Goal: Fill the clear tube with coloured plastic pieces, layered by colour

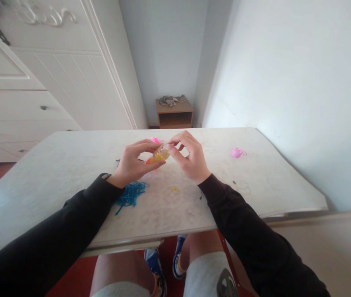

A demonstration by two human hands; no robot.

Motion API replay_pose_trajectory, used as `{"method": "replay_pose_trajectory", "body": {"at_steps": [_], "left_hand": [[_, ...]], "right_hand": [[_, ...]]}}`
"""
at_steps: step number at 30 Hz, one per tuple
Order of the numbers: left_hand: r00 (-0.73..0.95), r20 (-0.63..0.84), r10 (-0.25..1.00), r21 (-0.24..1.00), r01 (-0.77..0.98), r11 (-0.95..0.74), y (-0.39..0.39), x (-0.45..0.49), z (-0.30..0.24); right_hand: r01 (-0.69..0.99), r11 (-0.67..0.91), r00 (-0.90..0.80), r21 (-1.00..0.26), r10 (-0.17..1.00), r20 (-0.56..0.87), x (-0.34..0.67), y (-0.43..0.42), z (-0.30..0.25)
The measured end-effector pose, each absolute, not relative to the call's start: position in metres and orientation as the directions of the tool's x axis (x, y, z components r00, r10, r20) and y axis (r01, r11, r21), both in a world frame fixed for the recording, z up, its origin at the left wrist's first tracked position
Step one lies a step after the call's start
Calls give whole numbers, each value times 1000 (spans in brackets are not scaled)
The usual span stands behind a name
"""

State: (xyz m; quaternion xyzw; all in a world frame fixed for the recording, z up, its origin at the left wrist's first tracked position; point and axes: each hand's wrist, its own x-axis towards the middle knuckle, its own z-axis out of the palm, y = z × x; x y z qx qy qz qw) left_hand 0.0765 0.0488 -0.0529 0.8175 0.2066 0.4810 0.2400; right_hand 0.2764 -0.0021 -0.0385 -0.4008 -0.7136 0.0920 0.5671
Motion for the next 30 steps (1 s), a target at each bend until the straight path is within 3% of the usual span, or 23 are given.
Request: {"method": "replay_pose_trajectory", "body": {"at_steps": [5, 8, 10, 13, 16, 19, 24, 30], "left_hand": [[463, 687, 560, 588, 98, -803, 47, 77, -52], [410, 662, 628, 667, 60, -742, 49, 78, -54], [306, 628, 715, 753, -11, -657, 53, 79, -56], [181, 572, 800, 820, -120, -560, 60, 79, -58], [144, 557, 818, 829, -161, -536, 66, 80, -59], [108, 572, 813, 816, -171, -552, 67, 79, -57], [101, 586, 804, 809, -135, -572, 64, 80, -57], [125, 593, 795, 805, -120, -581, 62, 82, -59]], "right_hand": [[406, 684, -29, -606, 673, 739, 274, -5, -39], [388, 676, 65, -627, 658, 750, 277, -3, -40], [438, 626, 94, -645, 682, 725, 282, 4, -43], [602, 463, 17, -651, 807, 590, 292, 19, -55], [767, 294, -74, -571, 924, 376, 296, 32, -70], [886, 200, -99, -418, 963, 250, 291, 36, -78], [928, 220, -164, -300, 966, 200, 271, 28, -72], [912, 237, -190, -335, 968, 166, 265, 34, -64]]}}
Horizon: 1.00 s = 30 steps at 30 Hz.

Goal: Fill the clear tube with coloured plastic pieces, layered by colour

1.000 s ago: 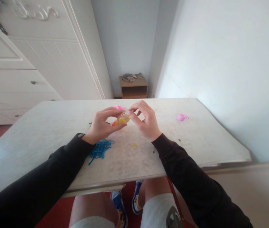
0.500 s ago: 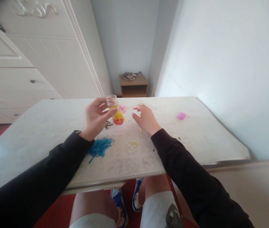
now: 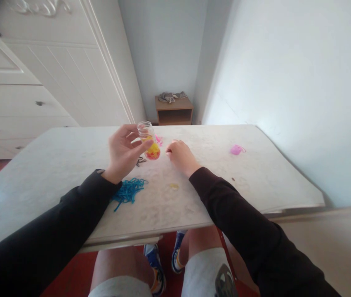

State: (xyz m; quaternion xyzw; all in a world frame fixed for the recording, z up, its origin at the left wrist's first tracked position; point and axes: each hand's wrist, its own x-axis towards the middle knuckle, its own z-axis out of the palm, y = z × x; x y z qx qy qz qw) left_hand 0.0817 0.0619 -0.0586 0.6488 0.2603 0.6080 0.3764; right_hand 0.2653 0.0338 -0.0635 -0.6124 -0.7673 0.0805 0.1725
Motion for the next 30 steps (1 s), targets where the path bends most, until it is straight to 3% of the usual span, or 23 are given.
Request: {"method": "replay_pose_trajectory", "body": {"at_steps": [6, 10, 14, 19, 24, 30], "left_hand": [[121, 594, 795, 804, -95, -587, 66, 79, -58], [115, 585, 803, 811, -92, -578, 68, 76, -58], [114, 571, 813, 821, -100, -563, 68, 75, -57], [128, 574, 809, 819, -107, -564, 67, 75, -57], [130, 588, 799, 809, -97, -580, 66, 75, -57], [139, 598, 789, 801, -85, -592, 66, 76, -58]], "right_hand": [[914, 224, -188, -339, 973, 135, 283, 38, -56], [871, 228, -267, -436, 963, -30, 310, 23, -46], [818, 217, -320, -533, 941, -109, 328, 10, -40], [821, 205, -306, -533, 946, -106, 338, 6, -33], [802, 152, -341, -578, 910, -234, 347, 5, -33], [813, 188, -361, -551, 905, -225, 337, 3, -38]]}}
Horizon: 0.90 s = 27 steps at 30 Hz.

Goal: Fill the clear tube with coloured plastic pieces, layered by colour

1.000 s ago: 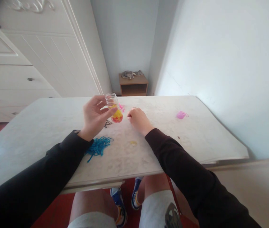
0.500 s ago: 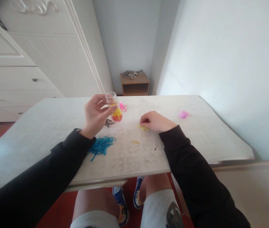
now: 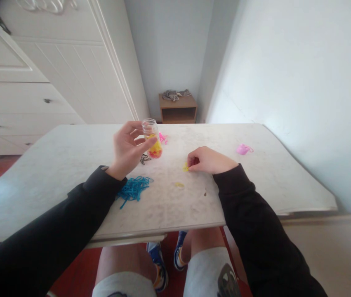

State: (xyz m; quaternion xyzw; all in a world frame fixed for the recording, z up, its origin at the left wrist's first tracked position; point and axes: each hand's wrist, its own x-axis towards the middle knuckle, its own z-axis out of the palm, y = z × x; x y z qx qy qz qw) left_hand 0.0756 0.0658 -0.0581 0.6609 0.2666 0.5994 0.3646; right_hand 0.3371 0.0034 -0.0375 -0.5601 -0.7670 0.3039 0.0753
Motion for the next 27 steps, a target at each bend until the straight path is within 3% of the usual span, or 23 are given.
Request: {"method": "replay_pose_trajectory", "body": {"at_steps": [10, 21, 27], "left_hand": [[146, 605, 783, 795, -66, -602, 64, 76, -57], [150, 601, 785, 798, -58, -599, 63, 76, -56], [155, 602, 783, 797, -53, -602, 63, 75, -56]], "right_hand": [[796, 265, -366, -543, 927, -84, 327, 3, -36], [806, 320, -419, -498, 903, -97, 318, 4, -39], [699, 351, -572, -623, 797, -193, 311, -7, -27]]}}
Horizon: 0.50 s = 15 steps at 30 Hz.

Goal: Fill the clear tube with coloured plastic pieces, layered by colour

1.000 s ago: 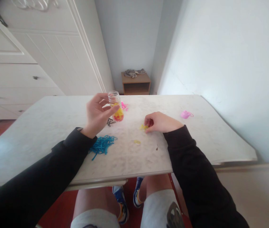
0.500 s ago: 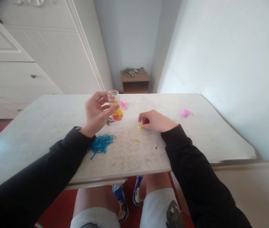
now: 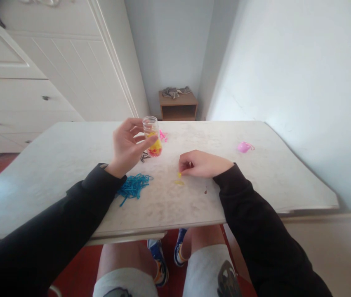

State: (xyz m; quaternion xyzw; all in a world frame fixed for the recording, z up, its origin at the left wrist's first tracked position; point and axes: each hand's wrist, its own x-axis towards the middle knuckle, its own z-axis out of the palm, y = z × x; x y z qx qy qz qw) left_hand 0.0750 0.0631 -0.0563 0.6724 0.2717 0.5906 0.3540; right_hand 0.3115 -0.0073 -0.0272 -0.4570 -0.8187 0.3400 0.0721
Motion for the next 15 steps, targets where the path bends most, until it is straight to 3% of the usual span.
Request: {"method": "replay_pose_trajectory", "body": {"at_steps": [5, 15], "left_hand": [[159, 600, 784, 798, -47, -601, 62, 75, -55], [155, 604, 781, 795, -54, -604, 60, 77, -53]], "right_hand": [[638, 337, -635, -693, 739, -225, 304, -12, -26], [666, 279, -588, -692, 767, -256, 301, -17, -25]]}}
